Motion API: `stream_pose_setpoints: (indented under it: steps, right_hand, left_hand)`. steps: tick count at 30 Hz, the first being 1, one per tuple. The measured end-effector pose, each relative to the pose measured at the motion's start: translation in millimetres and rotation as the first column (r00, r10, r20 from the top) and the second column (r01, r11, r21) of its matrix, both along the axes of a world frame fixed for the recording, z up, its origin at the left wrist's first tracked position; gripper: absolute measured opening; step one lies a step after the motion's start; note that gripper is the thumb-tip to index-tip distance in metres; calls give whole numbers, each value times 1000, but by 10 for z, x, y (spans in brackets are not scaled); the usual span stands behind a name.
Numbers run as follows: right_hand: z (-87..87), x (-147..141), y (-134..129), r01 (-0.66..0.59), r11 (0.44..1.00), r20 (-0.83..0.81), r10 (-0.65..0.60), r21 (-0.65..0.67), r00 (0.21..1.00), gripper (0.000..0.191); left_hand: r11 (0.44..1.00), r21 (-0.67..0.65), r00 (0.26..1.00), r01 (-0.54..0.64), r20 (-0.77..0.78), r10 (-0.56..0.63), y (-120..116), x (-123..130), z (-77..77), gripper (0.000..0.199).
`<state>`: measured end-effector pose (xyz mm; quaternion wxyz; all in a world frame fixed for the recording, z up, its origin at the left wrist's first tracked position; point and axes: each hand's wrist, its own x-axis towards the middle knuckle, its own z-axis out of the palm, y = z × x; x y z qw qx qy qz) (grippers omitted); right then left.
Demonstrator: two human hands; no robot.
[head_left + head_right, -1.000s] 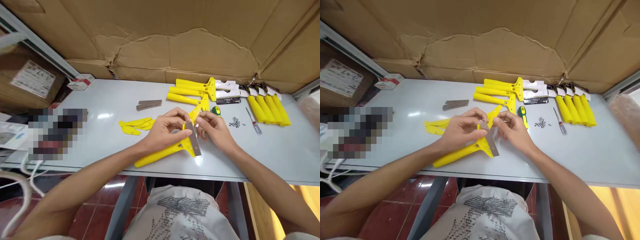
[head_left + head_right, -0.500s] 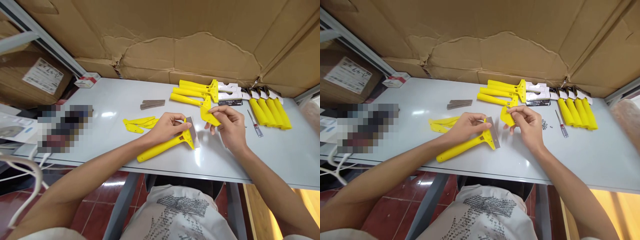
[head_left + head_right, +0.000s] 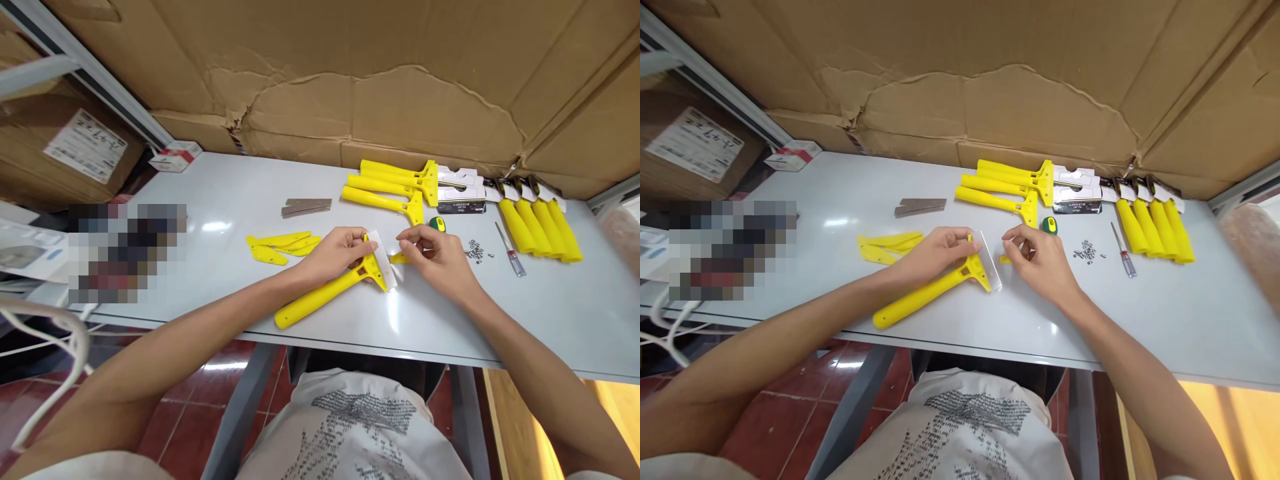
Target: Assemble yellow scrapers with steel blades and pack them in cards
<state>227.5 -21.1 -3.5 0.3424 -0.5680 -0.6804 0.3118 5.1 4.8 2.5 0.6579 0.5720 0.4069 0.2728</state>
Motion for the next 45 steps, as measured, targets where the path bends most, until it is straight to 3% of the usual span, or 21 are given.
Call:
stream_pose_setpoints:
  steps: [3,6,12,20,26,32,45]
  right_hand:
    - [25,-40,-46,-127,980,-176,99,-155,979,30]
    - [46,-89,-103,-224,938,-369,116,-264,922,51]
    - [48,-133,-137,-247,933,-451,108,-262,886,50]
    - [65,-118,-124,-175,959,-463,53,-224,885,49]
    - [24,-82,-79,-93,977,-455,-4,-192,891,45]
    - [24,-34,-51,-96,983,-336,39,-157,941,40]
    - [37,-23,-46,-93,988,-148,74,-127,986,35]
  left_hand:
    - [1000,6,999,-1,48,0,5,-2,-18,36]
    - [1000,13,997,7,82,-8,-12,-9,4,35]
    - [1000,11,995,22,97,-23,-38,-8,8,38]
    - [966,-179,980,185,113,-166,-42,-50,-62,48]
    - [959,-243,979,144,176,-102,5,-65,-21,42]
    - [962,-214,973,168,195,-127,-12,-52,-36,36]
    - [968,-191,975,164,184,-128,-19,-46,-33,42]
